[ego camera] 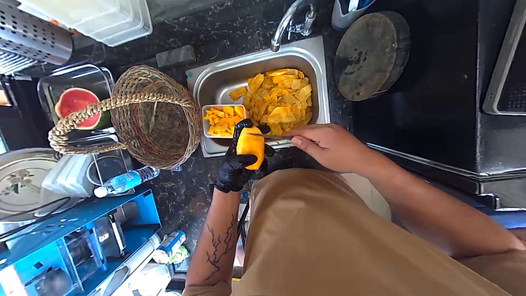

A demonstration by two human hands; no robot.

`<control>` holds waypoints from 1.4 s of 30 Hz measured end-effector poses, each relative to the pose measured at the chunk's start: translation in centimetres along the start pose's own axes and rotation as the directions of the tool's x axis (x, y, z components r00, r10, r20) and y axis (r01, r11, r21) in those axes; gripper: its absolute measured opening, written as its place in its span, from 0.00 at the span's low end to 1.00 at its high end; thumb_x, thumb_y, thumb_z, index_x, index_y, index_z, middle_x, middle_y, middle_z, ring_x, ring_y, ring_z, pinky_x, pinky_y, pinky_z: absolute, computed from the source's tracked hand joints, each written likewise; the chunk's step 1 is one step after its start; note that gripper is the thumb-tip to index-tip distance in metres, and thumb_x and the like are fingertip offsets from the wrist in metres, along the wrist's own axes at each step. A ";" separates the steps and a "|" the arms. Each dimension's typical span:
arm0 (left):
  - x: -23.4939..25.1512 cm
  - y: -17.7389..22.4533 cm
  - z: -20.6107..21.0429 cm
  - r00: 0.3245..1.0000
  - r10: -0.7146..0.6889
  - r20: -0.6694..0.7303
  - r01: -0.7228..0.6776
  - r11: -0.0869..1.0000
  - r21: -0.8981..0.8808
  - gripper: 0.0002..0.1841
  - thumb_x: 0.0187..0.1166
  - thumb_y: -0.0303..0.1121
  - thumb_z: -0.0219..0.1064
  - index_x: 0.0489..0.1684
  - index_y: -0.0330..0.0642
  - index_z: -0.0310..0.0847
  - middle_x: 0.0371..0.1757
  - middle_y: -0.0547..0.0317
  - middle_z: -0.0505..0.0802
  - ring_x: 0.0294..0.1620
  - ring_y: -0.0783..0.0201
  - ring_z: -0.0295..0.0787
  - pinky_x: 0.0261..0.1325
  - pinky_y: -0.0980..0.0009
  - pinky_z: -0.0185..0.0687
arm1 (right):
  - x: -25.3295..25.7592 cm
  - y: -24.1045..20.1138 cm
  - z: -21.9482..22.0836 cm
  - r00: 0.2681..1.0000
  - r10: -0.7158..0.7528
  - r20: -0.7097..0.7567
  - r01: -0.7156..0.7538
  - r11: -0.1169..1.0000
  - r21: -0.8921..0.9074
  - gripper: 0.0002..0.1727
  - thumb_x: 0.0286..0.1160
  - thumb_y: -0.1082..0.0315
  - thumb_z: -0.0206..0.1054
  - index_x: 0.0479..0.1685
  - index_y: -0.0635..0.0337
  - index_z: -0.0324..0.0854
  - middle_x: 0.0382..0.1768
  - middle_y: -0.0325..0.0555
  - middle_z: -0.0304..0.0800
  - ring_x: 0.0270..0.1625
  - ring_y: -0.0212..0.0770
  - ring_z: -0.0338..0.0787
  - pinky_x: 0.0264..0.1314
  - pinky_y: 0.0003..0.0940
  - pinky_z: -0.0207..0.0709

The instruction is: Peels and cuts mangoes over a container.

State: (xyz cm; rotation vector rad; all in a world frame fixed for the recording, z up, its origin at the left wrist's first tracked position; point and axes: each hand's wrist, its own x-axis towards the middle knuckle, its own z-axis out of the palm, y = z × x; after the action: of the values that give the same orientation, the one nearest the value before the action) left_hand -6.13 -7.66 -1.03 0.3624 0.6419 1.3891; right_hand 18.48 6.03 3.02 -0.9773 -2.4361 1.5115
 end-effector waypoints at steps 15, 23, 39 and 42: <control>-2.4 0.3 0.7 0.999 0.011 -0.045 -0.010 1.000 0.015 0.36 0.62 0.29 0.79 0.75 0.49 0.70 0.64 0.45 0.87 0.39 0.58 0.91 0.35 0.68 0.89 | 0.8 -1.9 4.1 0.996 -0.087 0.023 0.089 0.971 -0.220 0.24 0.91 0.44 0.50 0.67 0.38 0.88 0.42 0.31 0.91 0.42 0.32 0.90 0.45 0.40 0.85; -3.2 1.2 1.3 0.969 -0.113 -0.220 0.089 0.989 -0.116 0.33 0.60 0.26 0.76 0.72 0.48 0.73 0.63 0.41 0.88 0.40 0.56 0.93 0.31 0.67 0.90 | 1.3 -1.8 7.2 0.959 -0.199 -0.202 0.098 0.900 -0.424 0.24 0.91 0.47 0.52 0.68 0.43 0.88 0.32 0.40 0.84 0.39 0.43 0.86 0.42 0.41 0.80; -4.1 2.7 2.4 0.950 -0.025 -0.313 -0.006 0.995 -0.099 0.29 0.63 0.27 0.75 0.69 0.44 0.78 0.51 0.42 0.92 0.37 0.56 0.93 0.34 0.65 0.91 | 4.0 -5.1 6.1 0.963 -0.227 -0.143 0.136 0.872 -0.471 0.24 0.92 0.48 0.51 0.68 0.45 0.88 0.33 0.40 0.86 0.38 0.42 0.87 0.41 0.41 0.82; -5.4 4.1 3.1 0.992 0.041 -0.116 -0.040 0.999 0.013 0.27 0.68 0.25 0.73 0.71 0.44 0.77 0.57 0.46 0.91 0.40 0.60 0.93 0.35 0.66 0.91 | 3.1 -7.4 3.6 0.961 -0.253 -0.110 0.178 0.874 -0.453 0.24 0.92 0.46 0.50 0.63 0.44 0.89 0.32 0.37 0.87 0.35 0.39 0.87 0.36 0.40 0.82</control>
State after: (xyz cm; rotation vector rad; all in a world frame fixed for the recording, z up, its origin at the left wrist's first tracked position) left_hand -7.74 -11.82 4.90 0.3058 0.7414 1.4541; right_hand 11.21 2.89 6.71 -0.8108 -2.7068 0.7858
